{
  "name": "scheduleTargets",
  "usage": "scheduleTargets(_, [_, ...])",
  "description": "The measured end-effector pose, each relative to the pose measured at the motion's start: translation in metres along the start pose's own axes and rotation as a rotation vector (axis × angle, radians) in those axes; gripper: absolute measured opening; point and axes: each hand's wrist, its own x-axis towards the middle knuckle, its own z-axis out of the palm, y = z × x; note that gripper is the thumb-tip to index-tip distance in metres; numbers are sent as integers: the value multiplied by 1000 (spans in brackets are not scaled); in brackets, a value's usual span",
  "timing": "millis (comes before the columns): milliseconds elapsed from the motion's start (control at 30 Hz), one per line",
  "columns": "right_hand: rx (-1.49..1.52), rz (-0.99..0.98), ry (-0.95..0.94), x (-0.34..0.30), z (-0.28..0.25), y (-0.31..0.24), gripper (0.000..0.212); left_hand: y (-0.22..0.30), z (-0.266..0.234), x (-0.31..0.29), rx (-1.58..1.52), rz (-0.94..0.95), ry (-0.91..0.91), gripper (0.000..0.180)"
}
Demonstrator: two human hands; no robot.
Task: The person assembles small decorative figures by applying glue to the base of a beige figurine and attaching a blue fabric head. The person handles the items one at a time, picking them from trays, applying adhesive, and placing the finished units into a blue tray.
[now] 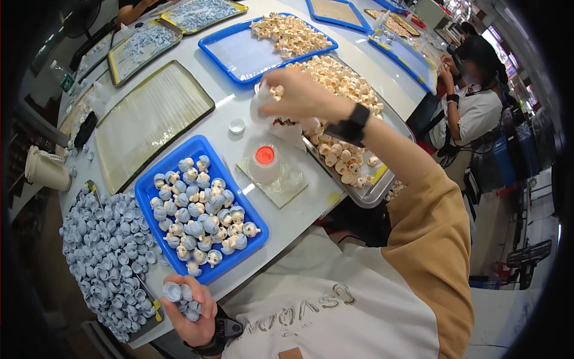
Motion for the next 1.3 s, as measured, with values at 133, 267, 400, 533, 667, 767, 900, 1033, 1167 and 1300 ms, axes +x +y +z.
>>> scheduleTargets(133, [362, 66, 139, -42, -26, -6, 34, 3, -10, -3, 20, 14, -96, 41])
scheduleTargets(267, [507, 217, 58, -125, -32, -12, 33, 0, -1, 2, 63, 35, -143, 44])
scheduleTargets(400, [527, 277, -69, -163, -8, -26, 38, -2, -2, 5, 102, 57, -166, 45])
scheduleTargets(533, [375, 184, -62, -176, 3, -36, 39, -4, 2, 10, 145, 60, -164, 45])
scheduleTargets(667, [346, 221, -170, -172, 3, -43, 42, -4, 9, 15, 144, 42, -129, 46])
scheduleTargets(767, [371, 277, -124, -168, 4, -47, 37, -3, 8, 20, 249, 46, -200, 41])
scheduleTargets(900, [388, 330, -67, -164, 4, -47, 34, -4, 8, 26, 285, 38, -204, 40])
scheduleTargets(1033, [378, 327, -78, -161, 4, -46, 36, -3, 8, 30, 305, 24, -215, 40])
scheduleTargets(1167, [301, 247, -130, -157, 0, -44, 35, -4, 10, 34, 272, 3, -201, 40])
scheduleTargets(1300, [232, 221, -176, -154, -4, -45, 36, 0, 12, 35, 203, -62, -246, 46])
